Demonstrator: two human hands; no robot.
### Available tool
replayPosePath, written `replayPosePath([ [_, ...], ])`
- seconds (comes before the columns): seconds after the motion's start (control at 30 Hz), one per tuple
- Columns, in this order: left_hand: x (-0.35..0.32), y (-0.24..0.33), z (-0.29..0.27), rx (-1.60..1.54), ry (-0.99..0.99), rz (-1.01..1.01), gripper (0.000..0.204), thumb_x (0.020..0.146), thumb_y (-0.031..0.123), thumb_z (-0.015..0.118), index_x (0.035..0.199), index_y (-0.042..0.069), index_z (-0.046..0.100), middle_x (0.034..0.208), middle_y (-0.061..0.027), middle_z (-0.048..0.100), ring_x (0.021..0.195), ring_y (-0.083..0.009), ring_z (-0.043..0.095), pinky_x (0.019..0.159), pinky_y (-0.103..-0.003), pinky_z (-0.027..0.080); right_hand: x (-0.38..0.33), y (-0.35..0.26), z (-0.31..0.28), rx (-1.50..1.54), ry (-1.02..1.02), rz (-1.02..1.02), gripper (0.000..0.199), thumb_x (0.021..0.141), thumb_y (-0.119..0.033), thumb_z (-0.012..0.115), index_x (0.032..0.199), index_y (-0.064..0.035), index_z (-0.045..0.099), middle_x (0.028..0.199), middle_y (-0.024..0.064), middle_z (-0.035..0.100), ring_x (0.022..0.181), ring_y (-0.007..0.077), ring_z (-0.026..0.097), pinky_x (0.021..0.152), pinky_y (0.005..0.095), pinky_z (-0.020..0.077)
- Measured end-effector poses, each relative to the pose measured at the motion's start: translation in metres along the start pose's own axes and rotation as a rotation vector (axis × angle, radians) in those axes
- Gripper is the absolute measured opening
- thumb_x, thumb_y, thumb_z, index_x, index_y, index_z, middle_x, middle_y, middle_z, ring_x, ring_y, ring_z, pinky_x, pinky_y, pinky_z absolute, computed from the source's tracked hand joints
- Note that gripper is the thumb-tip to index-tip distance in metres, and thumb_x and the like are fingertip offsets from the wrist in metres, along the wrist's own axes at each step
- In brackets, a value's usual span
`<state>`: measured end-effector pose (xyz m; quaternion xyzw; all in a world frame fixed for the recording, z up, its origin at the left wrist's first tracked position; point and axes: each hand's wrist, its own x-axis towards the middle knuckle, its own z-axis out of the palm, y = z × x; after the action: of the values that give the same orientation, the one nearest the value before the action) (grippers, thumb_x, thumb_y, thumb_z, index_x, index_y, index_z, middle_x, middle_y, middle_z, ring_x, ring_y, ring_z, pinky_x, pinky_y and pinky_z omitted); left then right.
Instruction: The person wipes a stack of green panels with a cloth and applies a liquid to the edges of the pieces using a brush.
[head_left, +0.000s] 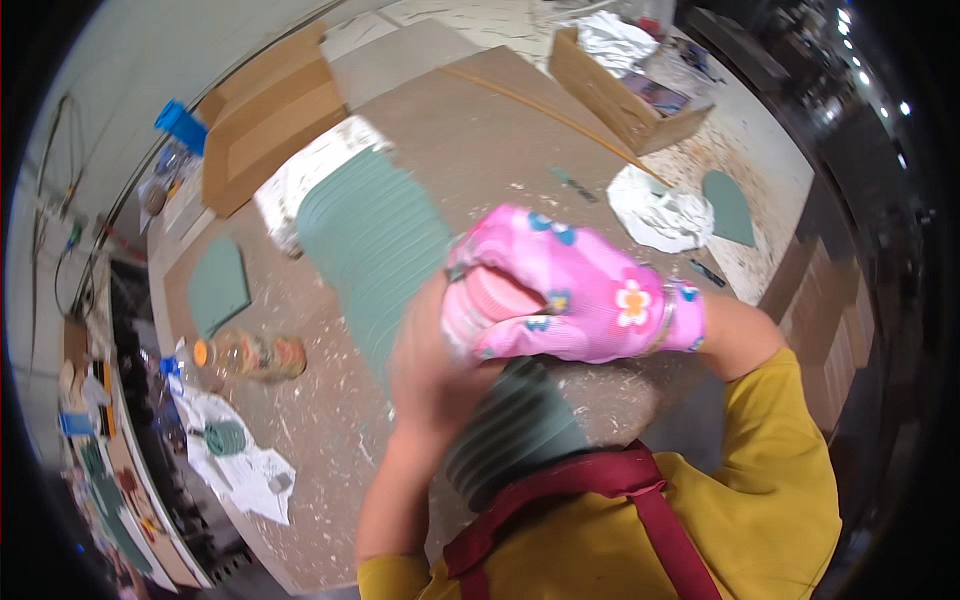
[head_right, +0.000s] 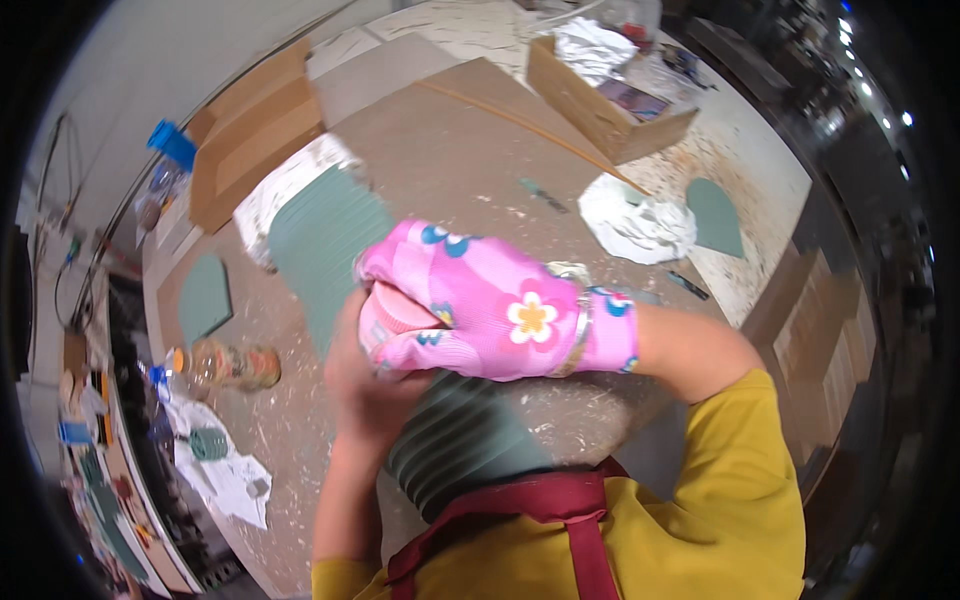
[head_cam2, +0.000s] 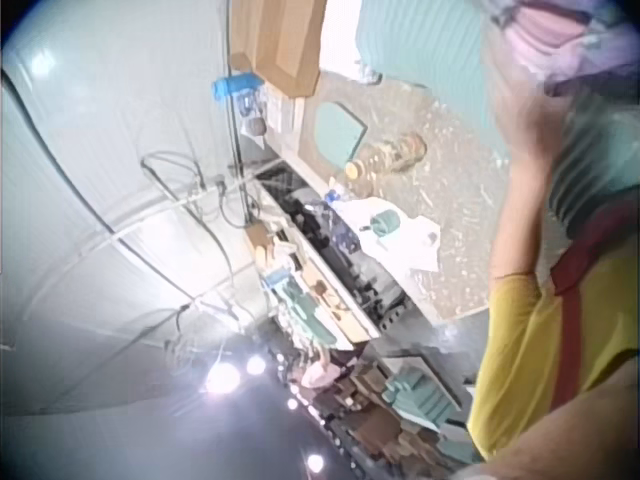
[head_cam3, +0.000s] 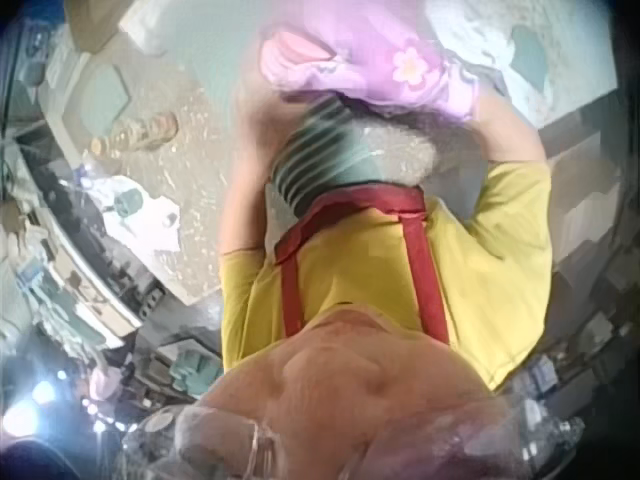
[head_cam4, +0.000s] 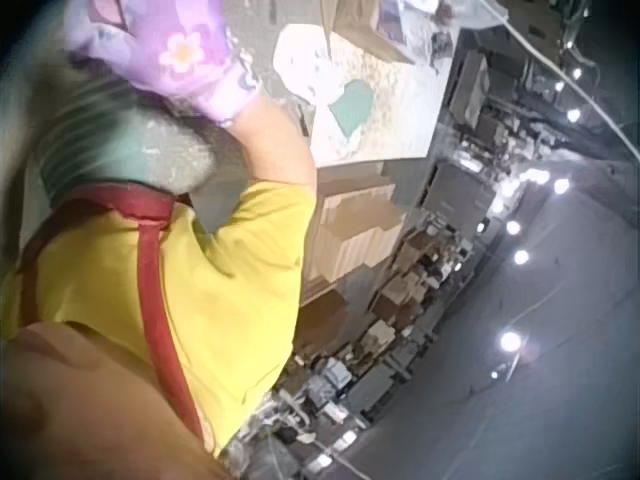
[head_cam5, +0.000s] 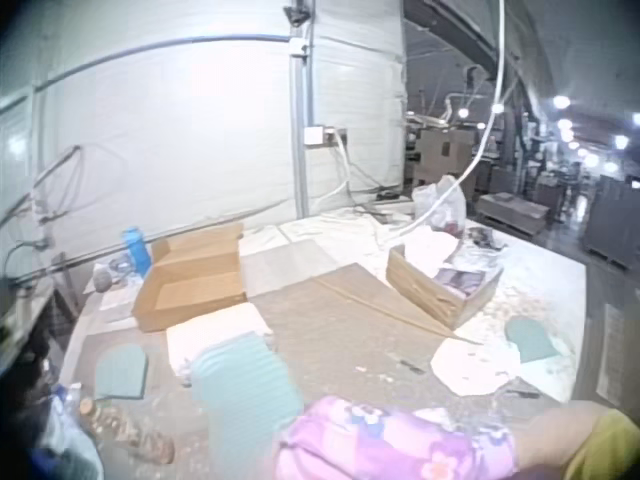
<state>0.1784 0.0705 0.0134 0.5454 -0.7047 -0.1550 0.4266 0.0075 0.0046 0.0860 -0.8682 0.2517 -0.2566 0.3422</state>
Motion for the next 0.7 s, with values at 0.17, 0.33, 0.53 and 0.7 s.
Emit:
replayPosePath([
  [0.17, -0.039, -0.029, -0.019, 0.134, -0.060, -0.172, 0.070, 0.070, 0.017, 0.078, 0.130, 0.002, 0.046, 0.114, -0.0181, 0.059, 0.100, -0.0352, 0.060, 0.087, -0.041, 0.048, -0.028, 0.069, 0.005, -0.090, 0.349, 0.172, 0.054, 0.083, -0.038, 0.065, 0.120, -0.0009, 0.051, 0.104, 0.0192, 0.056, 0.096, 0.0371, 0.058, 0.084, 0.0423, 0.0472],
  [0.33, -0.066, -0.057, -0.029, -0.160, 0.138, -0.403, 0.068, 0.080, 0.012, 0.069, 0.138, 0.000, 0.035, 0.123, -0.0133, 0.052, 0.107, -0.0228, 0.055, 0.092, -0.034, 0.043, -0.052, 0.185, 0.022, -0.416, 0.071, 0.493, 0.053, 0.083, -0.047, 0.060, 0.115, -0.0045, 0.056, 0.103, 0.0198, 0.057, 0.097, 0.0364, 0.059, 0.084, 0.0440, 0.0471],
  [0.53, -0.078, -0.057, -0.029, -0.489, 0.322, -0.500, 0.069, 0.088, 0.014, 0.061, 0.144, -0.001, 0.022, 0.131, -0.0104, 0.043, 0.113, -0.0176, 0.046, 0.095, -0.032, 0.040, -0.068, 0.250, -0.009, -0.796, 0.040, 0.139, 0.034, 0.087, -0.039, 0.053, 0.103, -0.0105, 0.063, 0.109, 0.0133, 0.060, 0.095, 0.0345, 0.060, 0.079, 0.0436, 0.0501],
  [0.7, -0.088, -0.071, -0.027, -0.419, 0.391, -0.435, 0.064, 0.091, 0.015, 0.058, 0.144, 0.000, 0.025, 0.135, -0.0118, 0.041, 0.119, -0.0205, 0.045, 0.101, -0.035, 0.037, -0.044, 0.268, -0.035, -0.629, 0.024, 0.796, 0.024, 0.087, -0.026, 0.057, 0.093, -0.0063, 0.067, 0.088, 0.0187, 0.066, 0.086, 0.0374, 0.064, 0.074, 0.0458, 0.0505],
])
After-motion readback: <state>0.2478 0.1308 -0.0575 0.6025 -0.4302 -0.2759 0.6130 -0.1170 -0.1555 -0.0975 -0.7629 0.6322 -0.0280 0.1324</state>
